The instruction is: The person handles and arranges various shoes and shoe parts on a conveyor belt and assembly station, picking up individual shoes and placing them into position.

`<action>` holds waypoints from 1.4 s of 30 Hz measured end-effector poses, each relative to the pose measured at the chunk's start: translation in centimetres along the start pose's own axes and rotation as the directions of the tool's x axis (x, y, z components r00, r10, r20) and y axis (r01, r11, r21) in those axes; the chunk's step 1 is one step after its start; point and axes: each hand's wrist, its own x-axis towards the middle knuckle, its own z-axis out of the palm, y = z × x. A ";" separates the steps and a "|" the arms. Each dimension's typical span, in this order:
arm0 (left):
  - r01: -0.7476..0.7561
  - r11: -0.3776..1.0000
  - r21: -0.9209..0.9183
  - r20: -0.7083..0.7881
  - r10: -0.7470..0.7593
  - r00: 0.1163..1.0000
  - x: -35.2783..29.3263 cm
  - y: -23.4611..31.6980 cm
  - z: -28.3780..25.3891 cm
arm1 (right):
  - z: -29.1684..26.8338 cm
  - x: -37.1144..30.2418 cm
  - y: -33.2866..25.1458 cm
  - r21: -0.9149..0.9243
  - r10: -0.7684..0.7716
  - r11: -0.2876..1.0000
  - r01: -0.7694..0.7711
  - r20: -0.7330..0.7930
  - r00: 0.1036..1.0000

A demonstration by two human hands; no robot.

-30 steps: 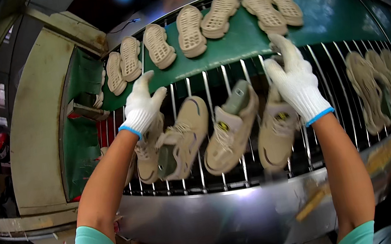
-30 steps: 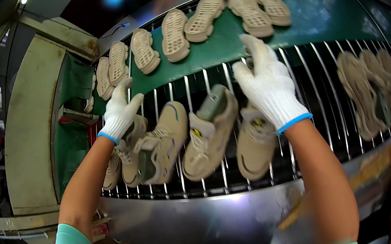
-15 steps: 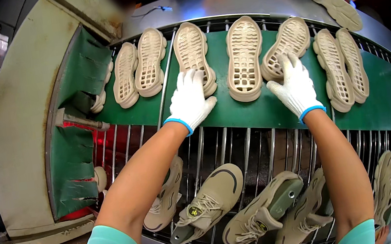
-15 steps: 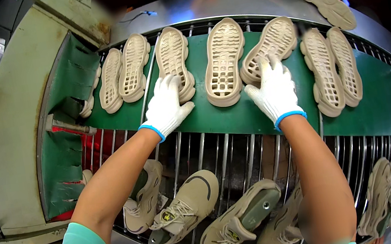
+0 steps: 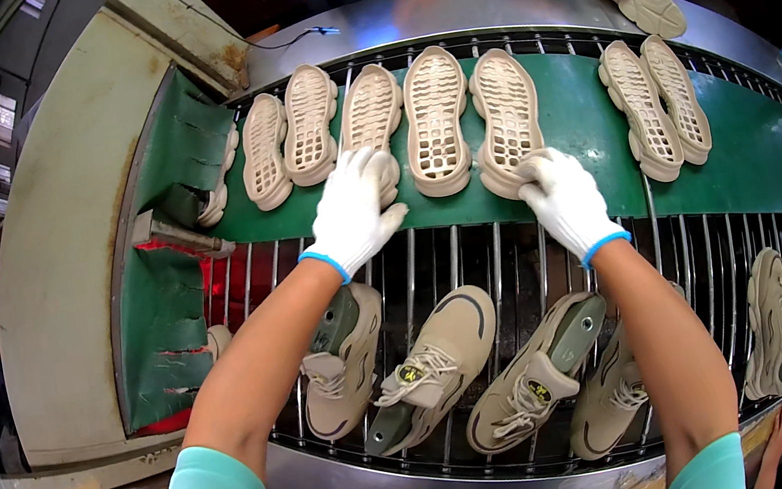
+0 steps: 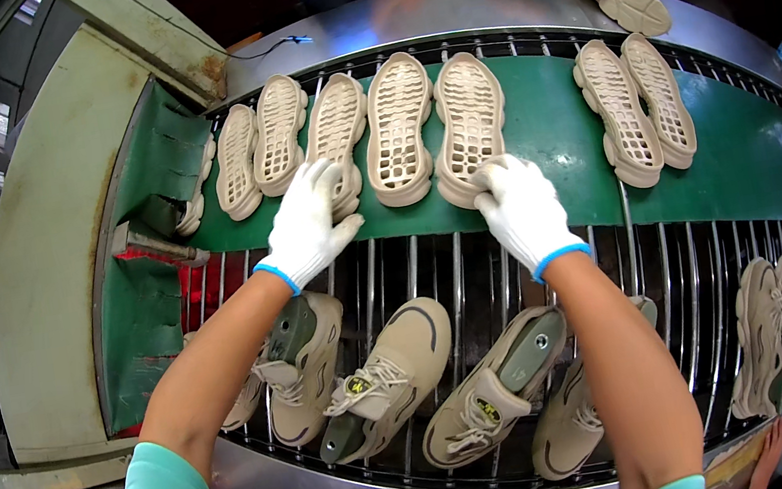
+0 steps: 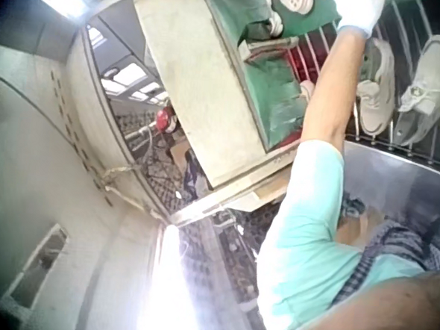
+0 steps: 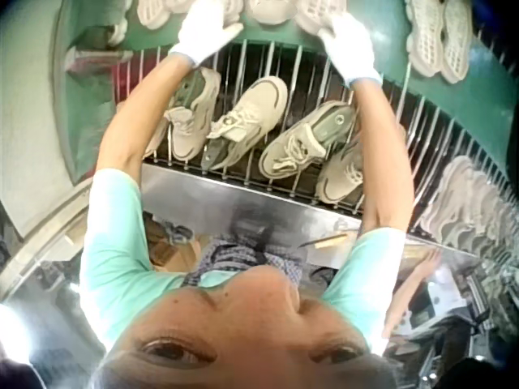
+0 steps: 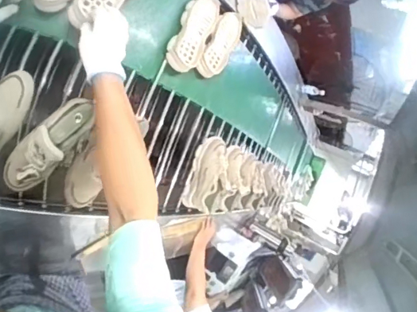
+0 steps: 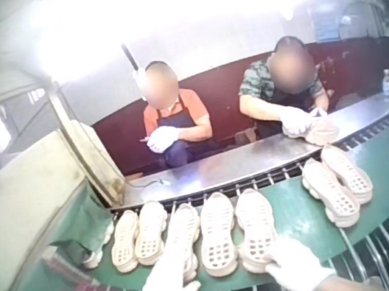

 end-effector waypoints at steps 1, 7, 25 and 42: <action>-0.010 0.999 -0.035 0.024 0.011 1.000 0.7 0.9 -0.4 | -1.2 -0.8 -0.7 0.062 0.028 0.998 -0.029 0.007 1.000; 0.439 0.873 0.212 -0.019 -0.445 0.895 -1.2 -9.5 2.3 | -11.6 -11.2 -9.4 0.498 0.318 0.774 -0.391 0.228 0.920; 0.220 0.973 -0.074 -0.257 -0.232 0.938 -9.3 -6.7 -4.6 | 0.2 -47.1 -19.1 0.399 -0.104 0.917 -0.005 0.253 0.962; 0.000 0.984 -0.178 -0.359 -0.065 0.931 -54.0 11.1 -13.3 | 3.5 -54.8 -24.2 0.242 -0.273 0.929 0.282 -0.068 0.959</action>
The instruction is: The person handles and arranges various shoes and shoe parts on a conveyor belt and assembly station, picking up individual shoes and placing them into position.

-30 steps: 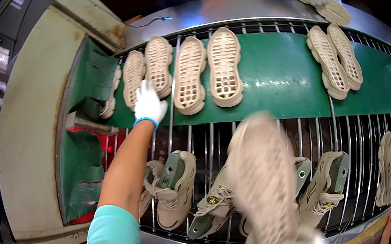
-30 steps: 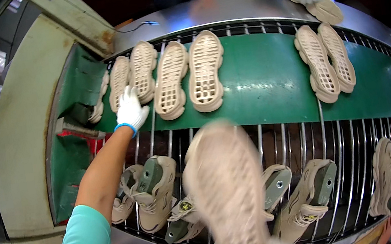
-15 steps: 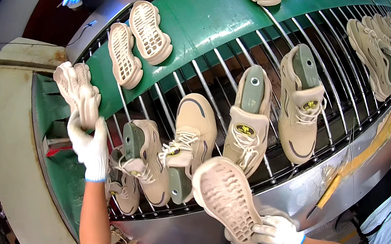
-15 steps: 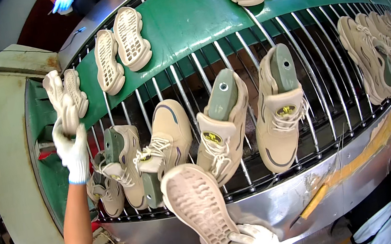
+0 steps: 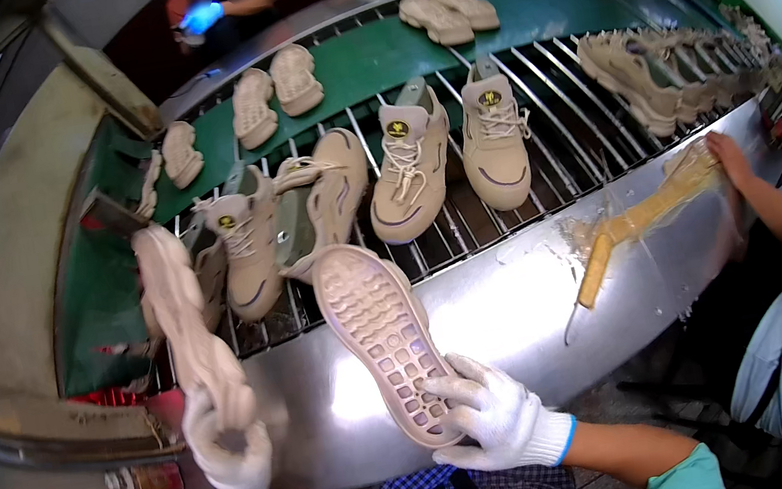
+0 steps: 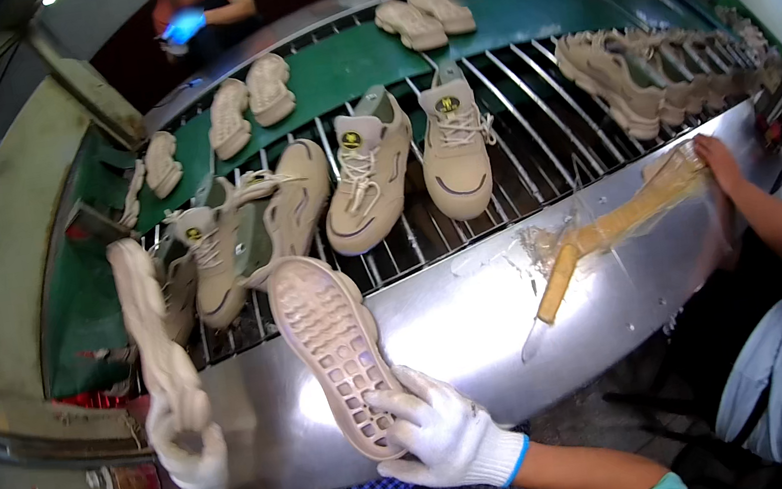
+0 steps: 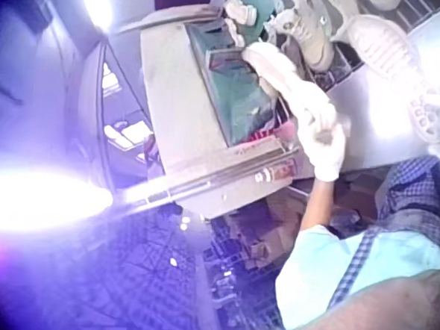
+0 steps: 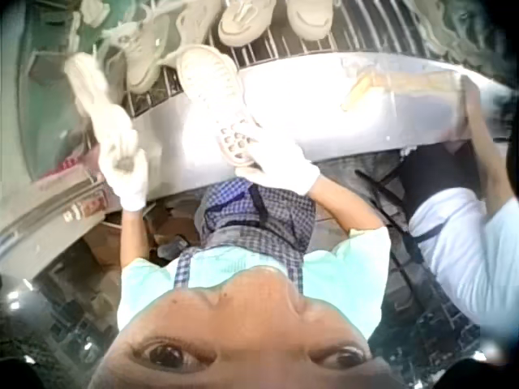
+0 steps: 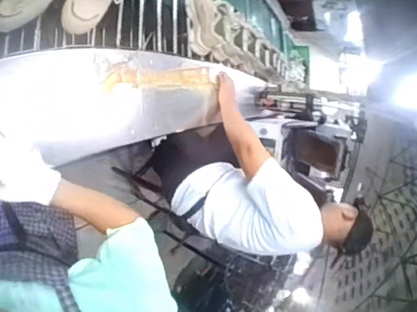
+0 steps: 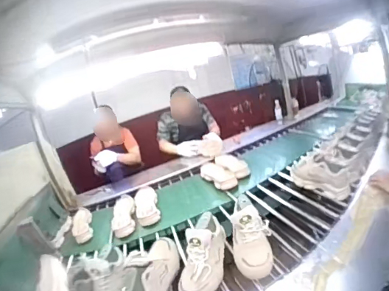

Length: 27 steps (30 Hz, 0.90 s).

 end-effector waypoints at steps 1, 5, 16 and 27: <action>-0.006 1.000 0.001 0.027 0.006 1.000 -2.3 0.7 -1.4 | 0.6 -0.9 -1.5 0.002 0.005 1.000 -0.005 -0.022 1.000; 0.093 0.995 0.044 -0.075 -0.090 0.993 -11.9 0.4 -5.1 | 4.6 -3.3 -6.2 -0.031 -0.044 0.999 0.042 -0.065 0.997; 0.129 0.991 -0.044 -0.215 -0.135 0.967 -15.9 4.5 -5.6 | 12.3 6.6 -8.7 0.256 0.291 0.915 -0.311 0.115 0.950; 0.201 0.824 -0.530 0.071 -0.194 0.979 -11.8 3.1 0.4 | 15.7 25.5 5.0 0.158 0.714 0.642 -0.750 -0.479 0.511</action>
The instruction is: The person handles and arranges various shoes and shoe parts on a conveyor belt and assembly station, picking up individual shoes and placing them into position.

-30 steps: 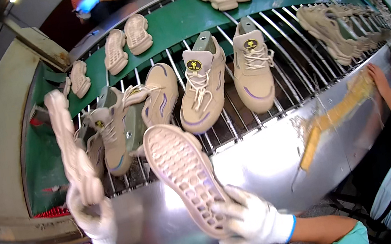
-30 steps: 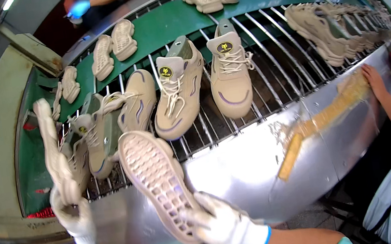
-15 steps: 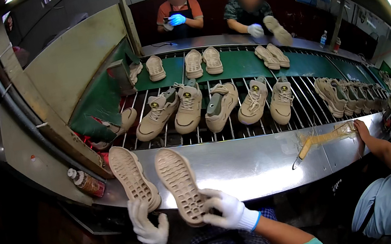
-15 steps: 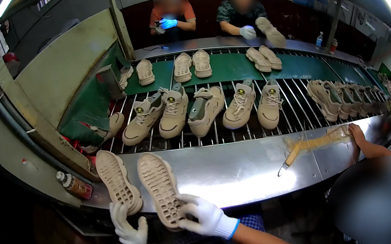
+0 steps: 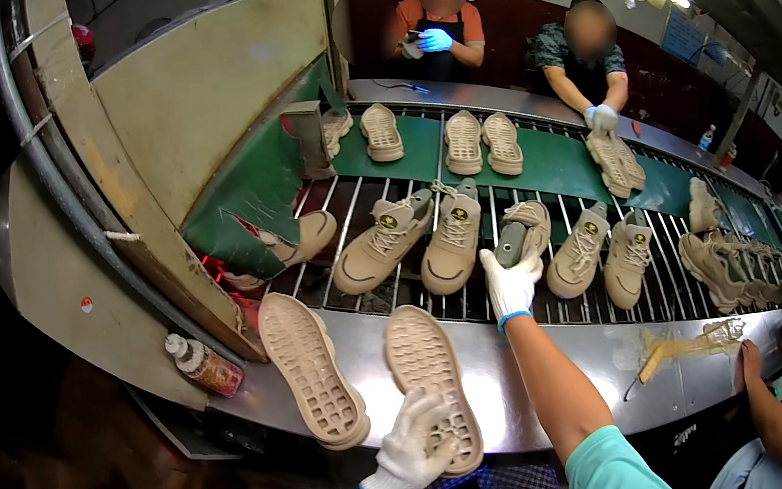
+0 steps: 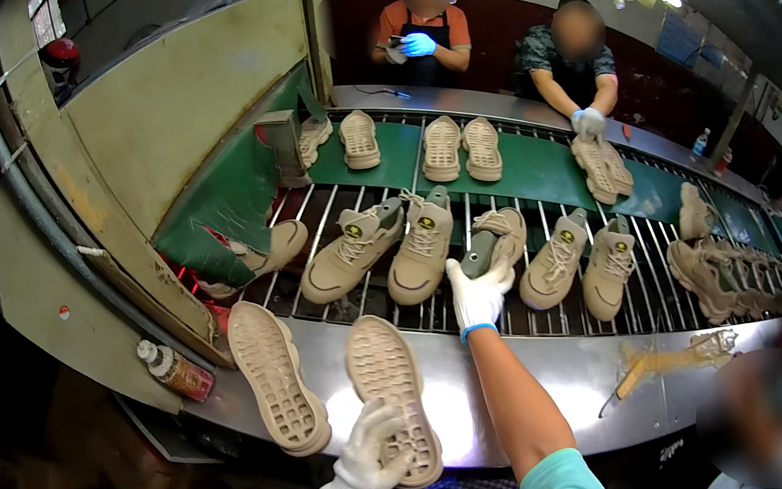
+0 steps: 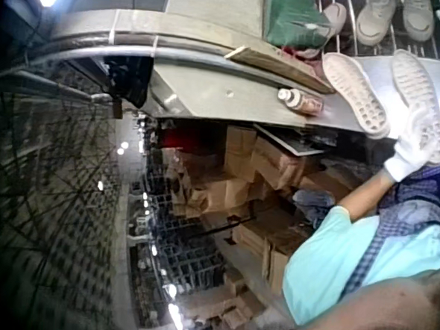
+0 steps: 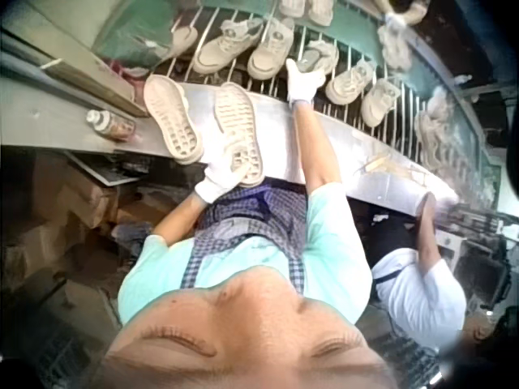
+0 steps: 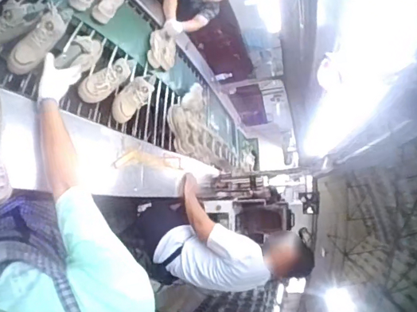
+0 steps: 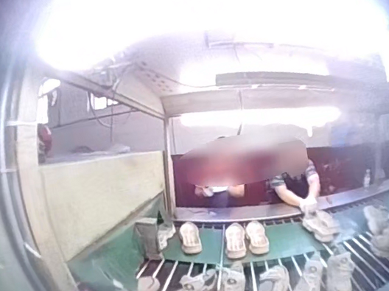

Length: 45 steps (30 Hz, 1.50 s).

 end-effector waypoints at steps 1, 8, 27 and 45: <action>0.002 1.000 0.006 0.037 -0.003 0.999 0.6 0.2 -0.3 | 0.2 -0.3 0.1 0.009 -0.013 1.000 0.013 0.005 1.000; -0.021 0.988 -0.155 0.198 0.052 0.979 2.3 0.5 1.1 | -7.6 1.6 1.1 0.528 0.064 0.817 -0.234 0.320 0.945; 0.682 0.258 -0.684 0.167 -0.855 0.491 25.7 -12.0 6.8 | -24.8 -18.0 16.8 0.129 -0.539 0.838 0.530 0.043 0.842; 0.407 0.906 -0.115 0.039 -0.405 0.913 47.3 -7.9 -0.1 | -29.9 -15.6 11.7 0.426 -0.278 0.903 0.049 0.493 0.824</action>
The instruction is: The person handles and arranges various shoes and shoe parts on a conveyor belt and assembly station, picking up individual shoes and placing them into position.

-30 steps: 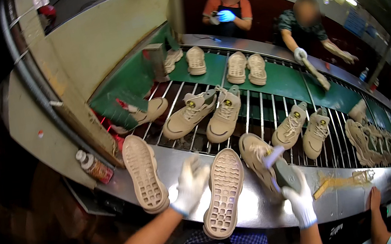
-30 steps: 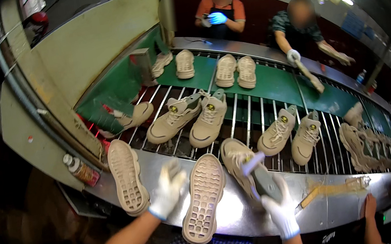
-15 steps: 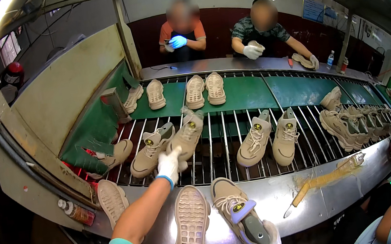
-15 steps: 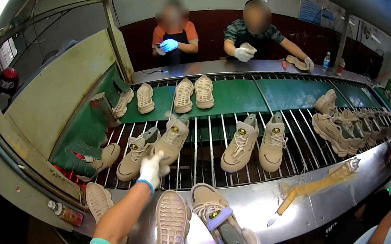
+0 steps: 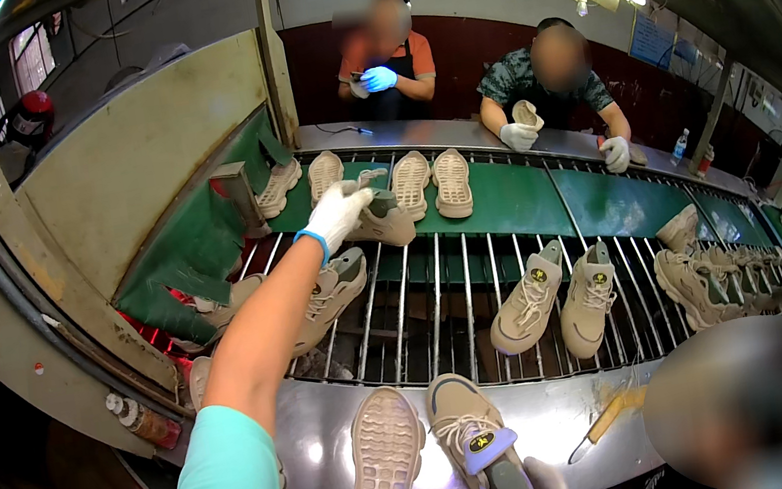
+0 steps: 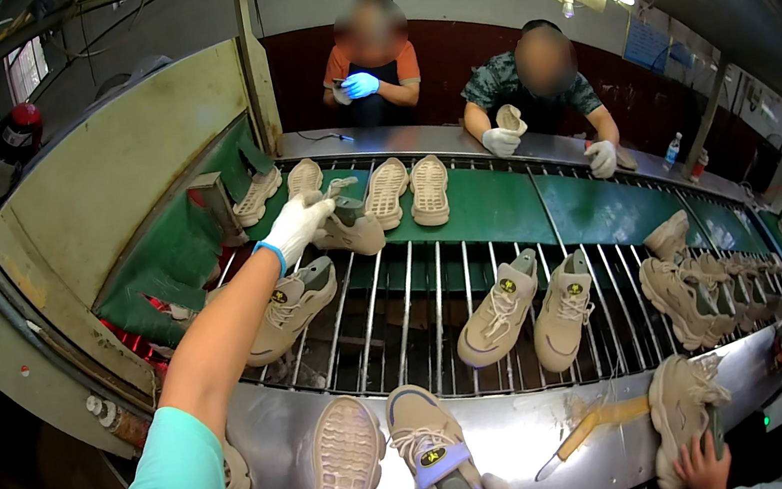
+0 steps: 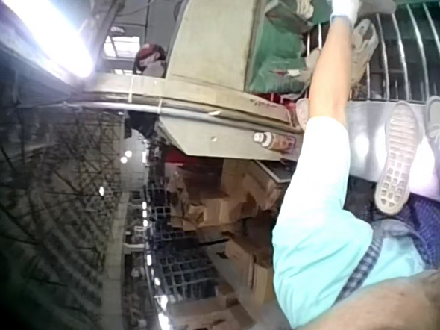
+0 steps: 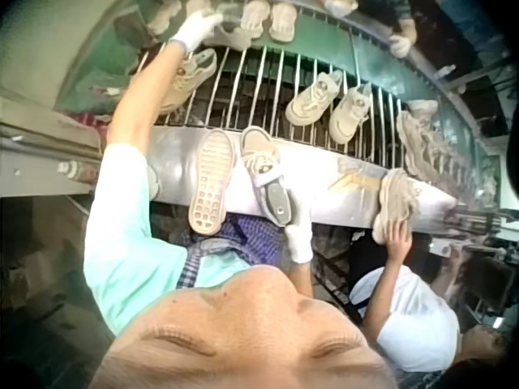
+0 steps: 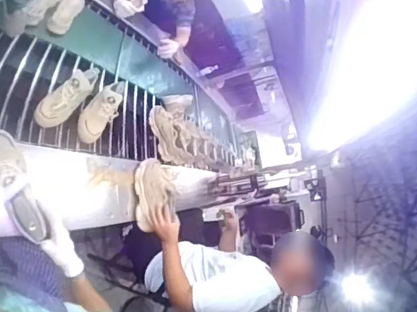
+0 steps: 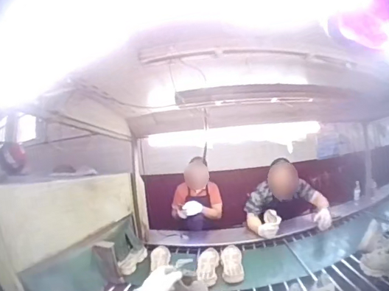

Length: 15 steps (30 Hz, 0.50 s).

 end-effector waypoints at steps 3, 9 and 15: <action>-0.131 0.990 0.062 -0.012 0.132 0.991 -4.1 -0.6 -0.8 | -1.4 4.3 3.0 0.255 0.139 0.959 -0.127 -0.031 0.990; -0.169 0.922 0.349 0.326 0.050 0.944 -21.2 -4.2 0.7 | 2.5 15.0 -2.7 -0.286 -0.107 0.934 0.216 0.353 0.929; -0.183 0.790 0.586 0.340 -0.034 0.940 -26.4 -10.4 2.3 | 4.9 13.3 -0.3 0.181 -0.175 0.977 0.115 0.358 0.917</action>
